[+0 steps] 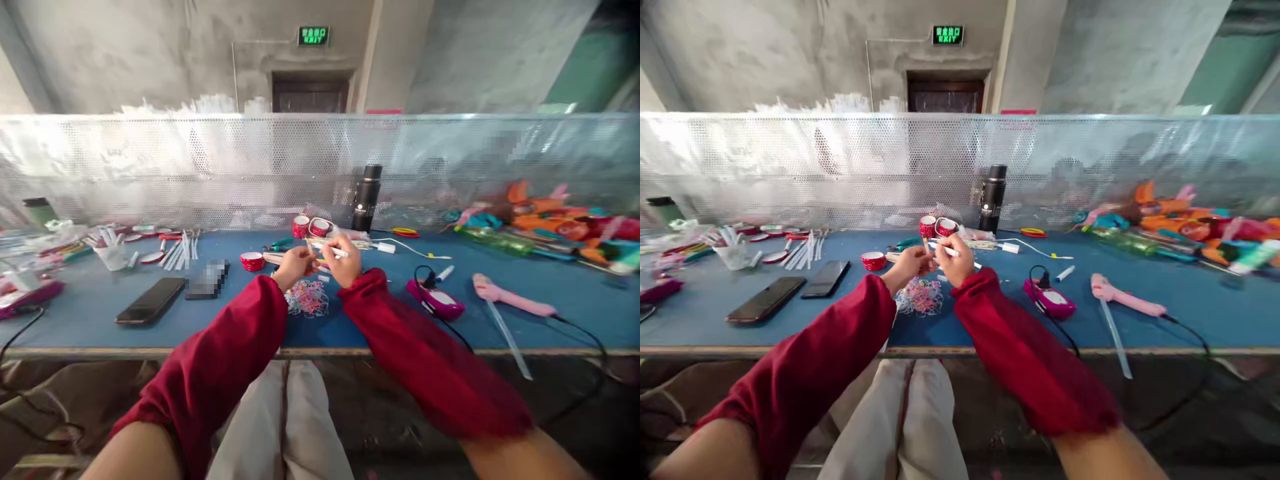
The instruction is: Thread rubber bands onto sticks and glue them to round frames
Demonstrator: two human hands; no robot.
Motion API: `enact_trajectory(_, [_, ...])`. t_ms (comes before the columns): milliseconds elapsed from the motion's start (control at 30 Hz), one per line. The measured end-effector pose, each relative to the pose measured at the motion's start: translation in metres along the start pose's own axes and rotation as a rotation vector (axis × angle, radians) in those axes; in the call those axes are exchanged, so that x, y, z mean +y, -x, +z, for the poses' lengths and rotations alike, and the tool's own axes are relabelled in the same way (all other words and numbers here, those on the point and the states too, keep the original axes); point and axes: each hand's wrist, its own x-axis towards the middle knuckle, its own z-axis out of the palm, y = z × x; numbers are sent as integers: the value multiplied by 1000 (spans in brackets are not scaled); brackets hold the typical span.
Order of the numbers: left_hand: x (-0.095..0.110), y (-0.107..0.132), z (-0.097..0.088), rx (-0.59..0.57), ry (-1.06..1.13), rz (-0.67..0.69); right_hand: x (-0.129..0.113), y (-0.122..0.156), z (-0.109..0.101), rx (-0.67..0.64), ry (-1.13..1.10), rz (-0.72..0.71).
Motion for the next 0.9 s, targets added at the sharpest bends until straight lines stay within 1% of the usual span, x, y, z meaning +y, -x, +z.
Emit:
enact_trajectory(133, [0,2,-2,-9,-9,17,-1,2,2,-21,5,-22])
enact_trajectory(300, [-1,1,-1,19,8,-10,0,2,1,-5,-19,12])
enact_trajectory(467, [-1,1,-1,5,17,-13,-1,2,1,-49,-36,12])
enact_trajectory(667, [0,2,-1,17,0,-10,-1,2,0,-22,-30,34])
enact_trajectory(800, [1,3,0,4,12,-10,-3,3,1,-47,-22,14])
enact_trajectory(900, [1,4,0,19,9,-6,-3,3,0,-39,-32,40])
